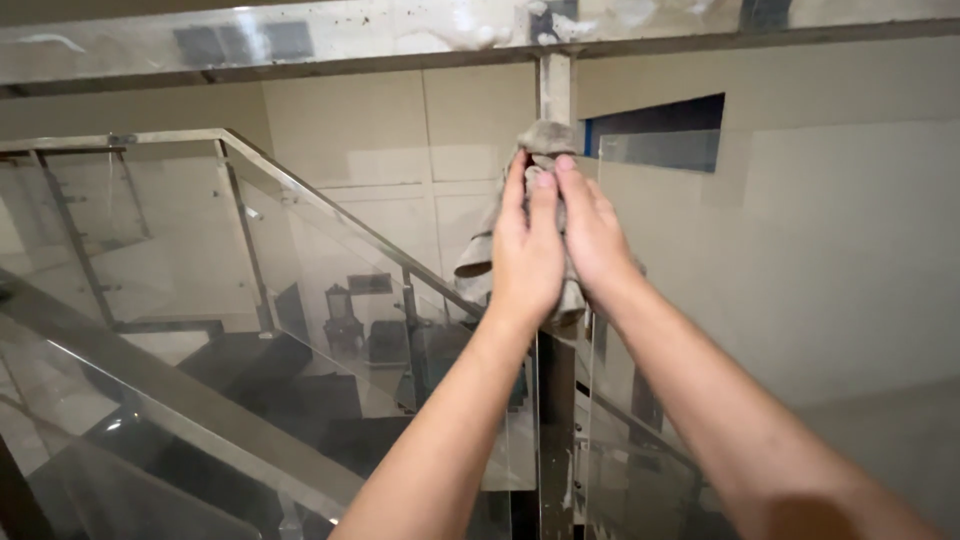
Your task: Cleaning a glass and stainless steel staircase railing using a spray bottle and a cloth.
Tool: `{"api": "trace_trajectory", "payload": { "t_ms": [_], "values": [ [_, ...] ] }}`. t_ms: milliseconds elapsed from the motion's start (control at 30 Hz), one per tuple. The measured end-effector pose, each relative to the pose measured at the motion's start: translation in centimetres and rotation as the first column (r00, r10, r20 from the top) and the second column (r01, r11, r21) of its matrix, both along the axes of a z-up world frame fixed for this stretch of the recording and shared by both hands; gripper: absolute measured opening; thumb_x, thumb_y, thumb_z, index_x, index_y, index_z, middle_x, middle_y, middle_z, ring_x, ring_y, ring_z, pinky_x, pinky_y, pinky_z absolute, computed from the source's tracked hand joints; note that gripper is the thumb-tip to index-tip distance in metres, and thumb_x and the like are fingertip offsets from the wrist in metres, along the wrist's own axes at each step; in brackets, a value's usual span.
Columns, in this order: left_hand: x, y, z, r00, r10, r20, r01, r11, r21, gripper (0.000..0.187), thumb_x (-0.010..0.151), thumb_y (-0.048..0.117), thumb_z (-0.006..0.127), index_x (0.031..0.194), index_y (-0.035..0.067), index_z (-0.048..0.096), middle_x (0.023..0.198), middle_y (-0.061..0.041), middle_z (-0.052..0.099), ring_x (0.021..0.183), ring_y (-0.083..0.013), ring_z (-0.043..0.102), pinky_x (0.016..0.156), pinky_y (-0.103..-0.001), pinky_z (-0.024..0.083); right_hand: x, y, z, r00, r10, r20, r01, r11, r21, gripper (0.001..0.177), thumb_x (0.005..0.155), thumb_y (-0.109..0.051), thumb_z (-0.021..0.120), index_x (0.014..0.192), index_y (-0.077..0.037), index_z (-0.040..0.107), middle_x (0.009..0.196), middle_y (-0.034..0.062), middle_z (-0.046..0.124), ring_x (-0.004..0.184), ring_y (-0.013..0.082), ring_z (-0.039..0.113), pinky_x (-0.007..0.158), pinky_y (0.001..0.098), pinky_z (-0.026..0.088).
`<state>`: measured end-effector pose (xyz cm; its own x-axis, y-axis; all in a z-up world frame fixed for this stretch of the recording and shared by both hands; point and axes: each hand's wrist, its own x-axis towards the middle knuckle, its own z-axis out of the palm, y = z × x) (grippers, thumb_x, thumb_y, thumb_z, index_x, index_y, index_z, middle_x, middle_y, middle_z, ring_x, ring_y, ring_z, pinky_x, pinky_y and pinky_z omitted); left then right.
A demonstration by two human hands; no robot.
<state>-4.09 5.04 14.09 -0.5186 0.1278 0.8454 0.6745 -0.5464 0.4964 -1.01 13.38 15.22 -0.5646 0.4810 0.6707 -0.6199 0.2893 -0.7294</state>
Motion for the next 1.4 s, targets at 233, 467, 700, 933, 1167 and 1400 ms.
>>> {"api": "trace_trajectory", "payload": {
  "t_ms": [233, 467, 700, 933, 1167, 1400],
  "values": [
    [0.9, -0.8, -1.6, 0.996, 0.084, 0.003, -0.084, 0.996, -0.011, 0.053, 0.108, 0.030, 0.043, 0.154, 0.004, 0.043, 0.145, -0.024, 0.061, 0.136, -0.0299, 0.059, 0.111, -0.034, 0.044, 1.3, -1.3, -1.5, 0.952, -0.300, -0.055, 0.304, 0.916, 0.262, 0.061, 0.101, -0.055, 0.045, 0.121, -0.002, 0.065, 0.103, 0.0164, 0.076, 0.101, 0.0264, 0.073, 0.091, 0.0373, 0.054],
    [2.1, -2.3, -4.2, 0.970, 0.193, -0.149, -0.201, 0.979, -0.042, 0.053, 0.109, 0.020, 0.037, 0.156, -0.004, 0.035, 0.158, -0.027, 0.046, 0.149, -0.0350, 0.045, 0.120, -0.037, 0.035, 4.7, -2.7, -2.9, 0.868, -0.482, -0.119, 0.476, 0.742, 0.471, 0.045, 0.102, -0.041, 0.055, 0.124, -0.002, 0.059, 0.097, 0.0285, 0.072, 0.092, 0.0460, 0.071, 0.078, 0.0487, 0.056],
    [3.5, -4.0, -4.0, 0.930, 0.346, -0.125, -0.359, 0.927, -0.111, 0.061, 0.098, 0.021, 0.058, 0.150, -0.007, 0.041, 0.152, -0.027, 0.049, 0.143, -0.0381, 0.047, 0.116, -0.039, 0.037, 9.6, -3.7, -0.5, 0.626, -0.777, 0.062, 0.569, 0.510, 0.646, 0.040, 0.088, -0.045, 0.072, 0.105, -0.009, 0.078, 0.074, 0.0247, 0.070, 0.075, 0.0443, 0.070, 0.066, 0.0497, 0.055],
    [6.0, -4.1, -1.1, 0.877, 0.453, 0.163, -0.404, 0.877, -0.261, 0.054, 0.091, 0.034, 0.060, 0.133, 0.000, 0.063, 0.130, -0.024, 0.069, 0.124, -0.0360, 0.065, 0.105, -0.038, 0.049, 5.1, -2.5, -4.0, 0.842, -0.515, 0.160, 0.536, 0.833, -0.137, 0.054, 0.086, -0.035, 0.086, 0.109, 0.007, 0.063, 0.088, 0.0218, 0.070, 0.068, 0.0268, 0.069, 0.059, 0.0454, 0.053],
    [3.1, -2.0, 0.6, 0.950, 0.171, 0.260, -0.131, 0.977, -0.166, 0.064, 0.099, 0.043, 0.050, 0.143, -0.003, 0.052, 0.131, -0.027, 0.066, 0.125, -0.0339, 0.064, 0.104, -0.036, 0.047, 5.8, -4.8, 0.0, 0.925, -0.356, -0.130, 0.363, 0.931, 0.033, 0.053, 0.100, -0.033, 0.061, 0.139, 0.003, 0.058, 0.120, 0.0176, 0.074, 0.112, 0.0196, 0.070, 0.097, 0.0309, 0.051],
    [2.1, -2.6, -1.0, 0.991, -0.016, 0.134, 0.023, 0.998, -0.056, 0.056, 0.103, 0.033, 0.047, 0.142, -0.007, 0.052, 0.126, -0.024, 0.072, 0.117, -0.0301, 0.066, 0.100, -0.034, 0.050, 6.0, -5.8, -1.3, 0.870, -0.460, -0.179, 0.492, 0.837, 0.240, 0.058, 0.097, -0.031, 0.057, 0.145, 0.002, 0.052, 0.107, 0.0250, 0.075, 0.101, 0.0263, 0.076, 0.088, 0.0362, 0.055]
  ]
}}
